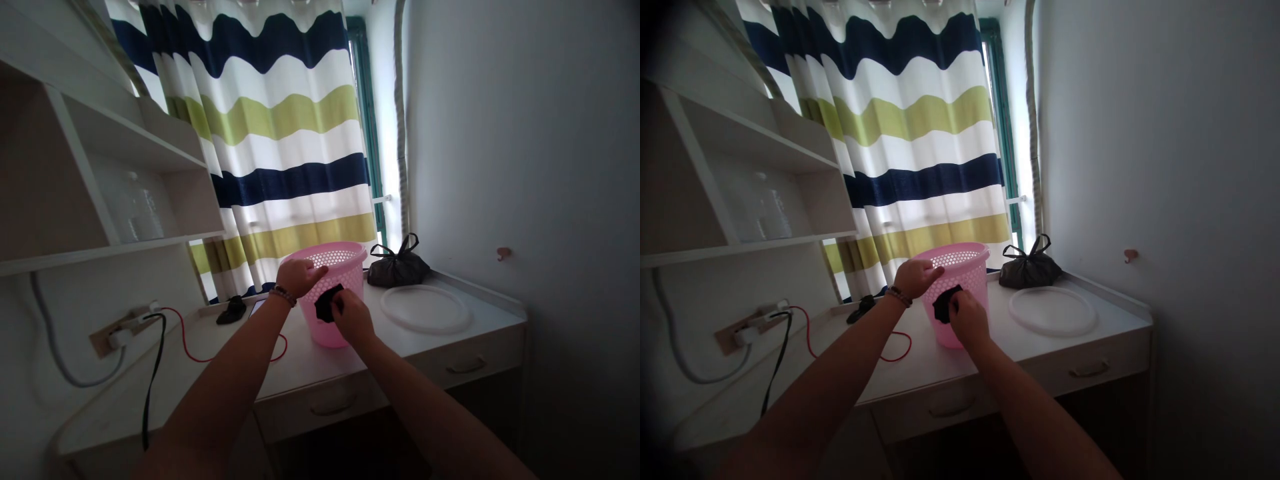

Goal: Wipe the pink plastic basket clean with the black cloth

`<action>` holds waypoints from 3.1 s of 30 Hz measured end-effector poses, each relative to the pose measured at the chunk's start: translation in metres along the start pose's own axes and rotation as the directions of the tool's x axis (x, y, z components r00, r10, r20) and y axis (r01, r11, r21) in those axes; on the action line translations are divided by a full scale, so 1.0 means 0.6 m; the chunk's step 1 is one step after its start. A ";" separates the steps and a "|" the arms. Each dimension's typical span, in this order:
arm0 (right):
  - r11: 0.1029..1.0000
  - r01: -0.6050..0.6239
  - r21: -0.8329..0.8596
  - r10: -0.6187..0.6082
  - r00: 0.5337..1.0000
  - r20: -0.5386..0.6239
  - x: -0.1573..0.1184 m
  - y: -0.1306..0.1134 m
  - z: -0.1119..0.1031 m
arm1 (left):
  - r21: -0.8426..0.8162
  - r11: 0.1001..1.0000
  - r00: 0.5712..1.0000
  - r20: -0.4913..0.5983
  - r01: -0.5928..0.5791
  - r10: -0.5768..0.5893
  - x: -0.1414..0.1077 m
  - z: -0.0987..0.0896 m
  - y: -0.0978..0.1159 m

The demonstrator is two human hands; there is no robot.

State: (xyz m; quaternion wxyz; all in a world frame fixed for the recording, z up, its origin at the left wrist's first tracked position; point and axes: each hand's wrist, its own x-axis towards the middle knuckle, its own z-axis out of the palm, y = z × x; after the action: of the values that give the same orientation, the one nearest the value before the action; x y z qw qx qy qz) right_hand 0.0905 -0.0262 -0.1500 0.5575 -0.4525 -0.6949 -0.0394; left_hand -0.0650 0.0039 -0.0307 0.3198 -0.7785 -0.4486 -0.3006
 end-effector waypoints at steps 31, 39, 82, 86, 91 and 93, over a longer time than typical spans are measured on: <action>0.921 -0.296 -0.253 0.379 0.827 0.416 -0.127 0.120 0.059 | -0.006 0.993 0.991 0.061 0.116 -0.116 0.014 0.010 0.024; 0.907 -0.301 -0.296 0.408 0.806 0.429 -0.126 0.110 0.054 | -0.014 0.991 0.989 0.057 0.134 -0.133 0.010 0.009 0.022; 0.917 -0.262 -0.302 0.375 0.824 0.424 -0.123 0.092 0.061 | -0.060 0.991 0.986 0.124 0.119 -0.111 0.013 0.005 0.008; 0.923 -0.242 -0.298 0.355 0.835 0.421 -0.127 0.103 0.065 | -0.025 0.993 0.985 0.128 0.116 -0.112 0.014 0.001 0.012; 0.912 -0.202 -0.356 0.311 0.907 0.282 -0.130 0.103 0.064 | -0.023 0.994 0.984 0.146 0.111 -0.107 0.014 -0.003 0.016; 0.906 -0.212 -0.367 0.321 0.909 0.265 -0.133 0.104 0.066 | -0.032 0.993 0.984 0.147 0.111 -0.106 0.013 -0.002 0.015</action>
State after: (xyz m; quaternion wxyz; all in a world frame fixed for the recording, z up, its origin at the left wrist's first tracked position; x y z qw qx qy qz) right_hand 0.1009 -0.0138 -0.2576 0.3541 -0.6314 -0.6898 -0.0040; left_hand -0.0541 0.0038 -0.0260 0.2540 -0.7789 -0.5062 -0.2692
